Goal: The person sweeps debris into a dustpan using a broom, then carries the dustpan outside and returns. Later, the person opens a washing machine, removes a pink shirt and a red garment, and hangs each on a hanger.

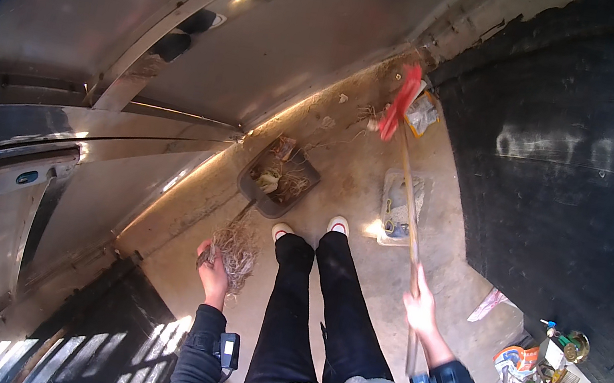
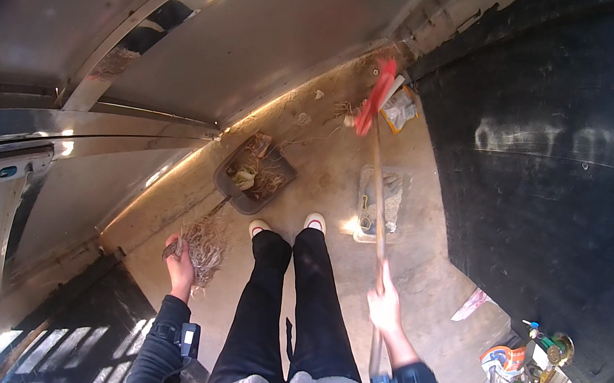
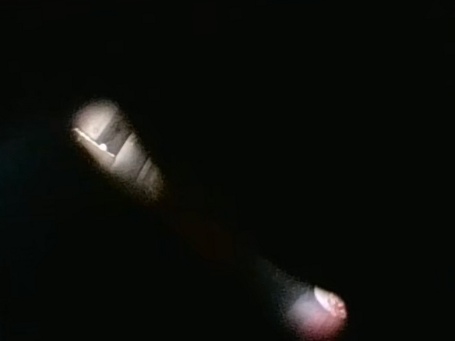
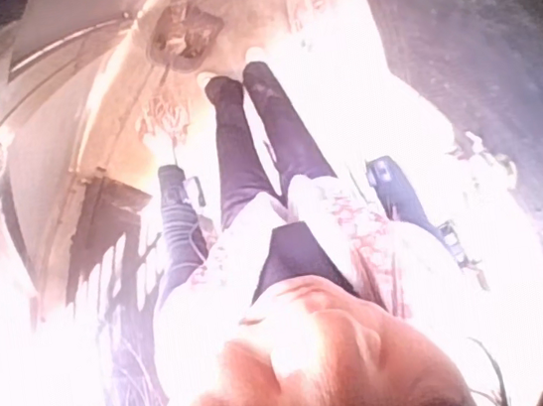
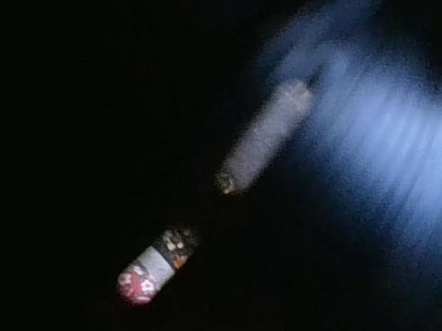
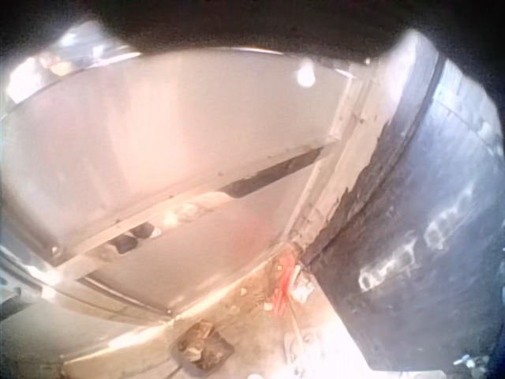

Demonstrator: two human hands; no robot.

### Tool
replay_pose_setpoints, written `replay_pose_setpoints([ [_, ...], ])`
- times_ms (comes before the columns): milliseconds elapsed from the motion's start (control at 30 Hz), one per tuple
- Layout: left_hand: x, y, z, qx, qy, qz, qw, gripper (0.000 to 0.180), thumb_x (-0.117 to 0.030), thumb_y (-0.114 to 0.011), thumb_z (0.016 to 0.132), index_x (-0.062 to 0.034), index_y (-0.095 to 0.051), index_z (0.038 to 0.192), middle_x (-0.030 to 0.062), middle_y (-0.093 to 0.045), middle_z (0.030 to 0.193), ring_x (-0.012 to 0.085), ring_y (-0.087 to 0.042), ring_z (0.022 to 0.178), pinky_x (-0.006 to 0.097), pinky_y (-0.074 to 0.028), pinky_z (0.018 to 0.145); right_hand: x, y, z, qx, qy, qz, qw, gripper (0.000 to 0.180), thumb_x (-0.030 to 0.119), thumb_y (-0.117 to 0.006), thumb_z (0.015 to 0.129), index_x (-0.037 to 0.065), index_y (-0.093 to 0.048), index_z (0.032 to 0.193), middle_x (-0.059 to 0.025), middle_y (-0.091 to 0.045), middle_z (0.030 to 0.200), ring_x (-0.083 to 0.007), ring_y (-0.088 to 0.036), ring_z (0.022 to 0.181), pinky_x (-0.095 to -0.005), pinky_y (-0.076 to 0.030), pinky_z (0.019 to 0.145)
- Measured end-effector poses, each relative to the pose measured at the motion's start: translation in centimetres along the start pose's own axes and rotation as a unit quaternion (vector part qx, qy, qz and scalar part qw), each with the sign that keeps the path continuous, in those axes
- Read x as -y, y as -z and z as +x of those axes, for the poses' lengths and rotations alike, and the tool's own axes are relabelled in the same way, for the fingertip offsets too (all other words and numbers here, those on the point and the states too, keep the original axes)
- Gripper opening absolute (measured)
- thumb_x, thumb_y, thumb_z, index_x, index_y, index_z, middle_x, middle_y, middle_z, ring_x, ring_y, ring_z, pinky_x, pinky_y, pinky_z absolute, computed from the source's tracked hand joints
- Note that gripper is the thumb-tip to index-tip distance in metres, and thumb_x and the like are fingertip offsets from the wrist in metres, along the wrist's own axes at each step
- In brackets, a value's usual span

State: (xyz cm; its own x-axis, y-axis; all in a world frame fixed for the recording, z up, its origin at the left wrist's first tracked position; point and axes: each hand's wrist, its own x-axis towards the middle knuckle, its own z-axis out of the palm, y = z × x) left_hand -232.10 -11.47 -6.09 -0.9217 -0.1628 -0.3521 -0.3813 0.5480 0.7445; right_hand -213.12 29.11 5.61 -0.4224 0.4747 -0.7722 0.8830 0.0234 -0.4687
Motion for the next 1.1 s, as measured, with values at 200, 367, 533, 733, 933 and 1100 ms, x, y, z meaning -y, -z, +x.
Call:
replay_pose_setpoints([
  [200,0.0,-0.2,-0.1,-0.009,-0.020,-0.006,1.000,0.024,-0.008,-0.052,0.095,0.0007,-0.050,0.118,0.0115,-0.058,0.108,0.0198,-0.055,0.103,0.031,-0.042,0.092,0.1,3.7,-9.4,-0.018,-0.118,-0.001,0.993,0.077,-0.004,-0.048,0.084,0.026,-0.025,0.151,-0.0081,-0.064,0.107,-0.0096,-0.050,0.052,-0.0252,-0.044,0.048],
  [367,0.1,-0.3,0.0,-0.012,-0.015,-0.017,1.000,0.024,-0.008,-0.051,0.095,0.0016,-0.050,0.118,0.0119,-0.057,0.111,0.0204,-0.054,0.105,0.030,-0.041,0.094,1.0,2.1,-1.6,-0.090,0.138,0.026,0.986,0.073,-0.003,-0.047,0.085,0.018,-0.024,0.151,-0.0114,-0.050,0.135,-0.0124,-0.056,0.077,-0.0244,-0.048,0.062],
  [533,0.7,-0.1,0.2,-0.004,-0.008,-0.010,1.000,0.024,-0.007,-0.052,0.095,0.0017,-0.050,0.117,0.0121,-0.057,0.111,0.0209,-0.054,0.106,0.031,-0.040,0.095,3.8,-1.3,12.0,-0.131,0.151,0.120,0.972,0.073,-0.003,-0.048,0.084,0.015,-0.024,0.151,-0.0152,-0.040,0.147,-0.0169,-0.058,0.104,-0.0266,-0.048,0.083],
  [733,0.6,-0.4,-0.5,-0.029,-0.003,0.016,0.999,0.024,-0.008,-0.053,0.095,0.0017,-0.051,0.116,0.0119,-0.057,0.108,0.0211,-0.054,0.104,0.032,-0.041,0.094,6.8,-8.8,19.7,-0.125,0.062,0.153,0.978,0.076,0.001,-0.053,0.085,0.024,-0.023,0.151,-0.0112,-0.067,0.105,-0.0106,-0.055,0.057,-0.0270,-0.047,0.050],
  [933,1.4,-0.4,-0.6,-0.035,-0.011,0.029,0.999,0.023,-0.011,-0.053,0.095,0.0025,-0.051,0.114,0.0119,-0.057,0.105,0.0218,-0.055,0.101,0.032,-0.041,0.093,8.6,-16.9,24.1,-0.128,0.070,0.259,0.955,0.072,0.005,-0.052,0.087,0.023,-0.024,0.151,-0.0089,-0.066,0.091,-0.0122,-0.054,0.051,-0.0289,-0.045,0.044],
  [1100,1.6,-0.6,-0.7,-0.060,-0.022,0.027,0.998,0.020,-0.010,-0.053,0.095,0.0017,-0.053,0.111,0.0111,-0.057,0.101,0.0210,-0.055,0.096,0.032,-0.042,0.090,7.8,-17.2,25.0,-0.151,0.151,0.183,0.960,0.075,0.004,-0.051,0.086,0.022,-0.018,0.152,-0.0119,-0.063,0.106,-0.0127,-0.056,0.063,-0.0276,-0.046,0.057],
])
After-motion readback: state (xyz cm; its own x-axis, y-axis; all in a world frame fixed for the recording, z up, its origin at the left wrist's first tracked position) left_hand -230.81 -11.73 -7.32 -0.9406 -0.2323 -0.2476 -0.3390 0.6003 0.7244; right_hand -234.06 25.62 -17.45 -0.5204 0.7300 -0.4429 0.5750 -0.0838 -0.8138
